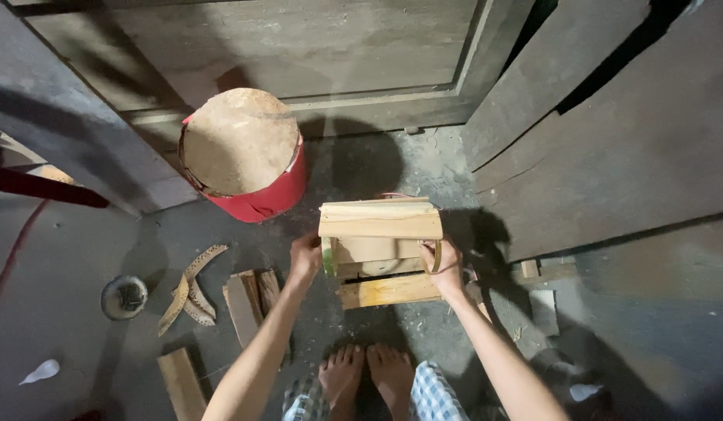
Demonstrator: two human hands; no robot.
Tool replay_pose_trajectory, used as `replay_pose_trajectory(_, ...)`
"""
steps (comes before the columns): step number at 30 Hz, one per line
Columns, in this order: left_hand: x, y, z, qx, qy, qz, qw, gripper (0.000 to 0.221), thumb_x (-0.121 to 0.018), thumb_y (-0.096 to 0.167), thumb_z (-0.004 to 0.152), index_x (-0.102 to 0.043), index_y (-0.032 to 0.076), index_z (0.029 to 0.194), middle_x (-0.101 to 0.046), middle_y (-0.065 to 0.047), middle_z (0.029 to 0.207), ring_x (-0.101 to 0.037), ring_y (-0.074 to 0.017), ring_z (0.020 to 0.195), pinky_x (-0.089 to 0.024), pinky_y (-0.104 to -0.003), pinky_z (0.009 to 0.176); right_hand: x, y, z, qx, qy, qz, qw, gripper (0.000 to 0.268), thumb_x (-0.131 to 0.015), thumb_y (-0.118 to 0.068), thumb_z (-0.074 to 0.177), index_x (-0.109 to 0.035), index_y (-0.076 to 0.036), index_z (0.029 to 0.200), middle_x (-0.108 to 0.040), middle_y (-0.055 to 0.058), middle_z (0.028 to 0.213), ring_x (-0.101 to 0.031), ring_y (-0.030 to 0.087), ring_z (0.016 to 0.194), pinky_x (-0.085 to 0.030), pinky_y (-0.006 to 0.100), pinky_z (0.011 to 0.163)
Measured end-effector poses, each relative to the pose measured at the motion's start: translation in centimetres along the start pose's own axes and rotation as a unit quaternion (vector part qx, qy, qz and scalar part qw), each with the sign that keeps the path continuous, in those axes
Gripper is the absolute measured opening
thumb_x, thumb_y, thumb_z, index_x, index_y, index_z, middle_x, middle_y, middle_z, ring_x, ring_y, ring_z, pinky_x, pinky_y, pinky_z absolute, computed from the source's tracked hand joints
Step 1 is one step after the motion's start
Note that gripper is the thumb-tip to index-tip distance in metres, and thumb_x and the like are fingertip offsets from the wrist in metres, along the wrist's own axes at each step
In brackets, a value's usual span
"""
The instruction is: Assembling a small wooden structure by hammering nails into wooden boards
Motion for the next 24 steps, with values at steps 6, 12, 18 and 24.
replay_pose_trajectory(6,0.3,1.2,-1.8,0.011,-0.022,-0.012,1.0,0.043,-0.068,0.026,0.096,-0.069,-0.002,0.128,-0.07,-0.029,0.122,-0.061,-0.0506,0.122,-0.049,-0.063,0.101,-0.1,0.6,-0.5,-0.005,-0.01,0.013,1.0,0.015,-0.078,-0.017,0.087,-0.073,-0.005,0.095,-0.073,0.017,0.097,-0.071,0.039,0.099,-0.055,0.05,0.082)
replay_pose_trajectory(12,-0.1,-1.1,0.4,0.026,-0.058,0.036,0.997,0.045,-0.069,0.031,0.095,-0.07,0.004,0.131,-0.071,-0.023,0.124,-0.06,-0.0458,0.125,-0.049,-0.061,0.101,-1.2,2.8,0.5,0.022,-0.011,0.024,0.999,0.013,-0.082,-0.015,0.083,-0.078,-0.011,0.095,-0.074,0.013,0.098,-0.07,0.035,0.1,-0.056,0.044,0.086)
replay_pose_trajectory(18,0.4,1.4,-0.9,0.056,-0.022,0.078,0.995,0.032,-0.064,0.021,0.094,-0.077,0.006,0.12,-0.077,-0.017,0.106,-0.072,-0.0333,0.1,-0.053,-0.047,0.082,-0.8,2.3,0.5,0.012,-0.02,0.066,0.998,0.01,-0.081,-0.009,0.083,-0.078,-0.012,0.092,-0.075,0.01,0.092,-0.073,0.025,0.089,-0.057,0.036,0.08)
replay_pose_trajectory(24,-0.4,-2.2,1.7,0.037,-0.02,0.078,0.996,0.026,-0.068,0.021,0.091,-0.079,0.01,0.113,-0.077,-0.014,0.098,-0.071,-0.0265,0.092,-0.053,-0.041,0.076,0.3,0.9,-1.7,0.013,-0.002,0.113,0.993,0.011,-0.079,-0.003,0.082,-0.076,-0.005,0.092,-0.075,0.016,0.088,-0.071,0.025,0.083,-0.057,0.036,0.075)
Point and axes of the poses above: each hand's wrist, its own z-axis towards the middle knuckle, its own x-axis out of the back of the hand, y = z × x, the point moved 8 cm from there along z, towards the middle knuckle
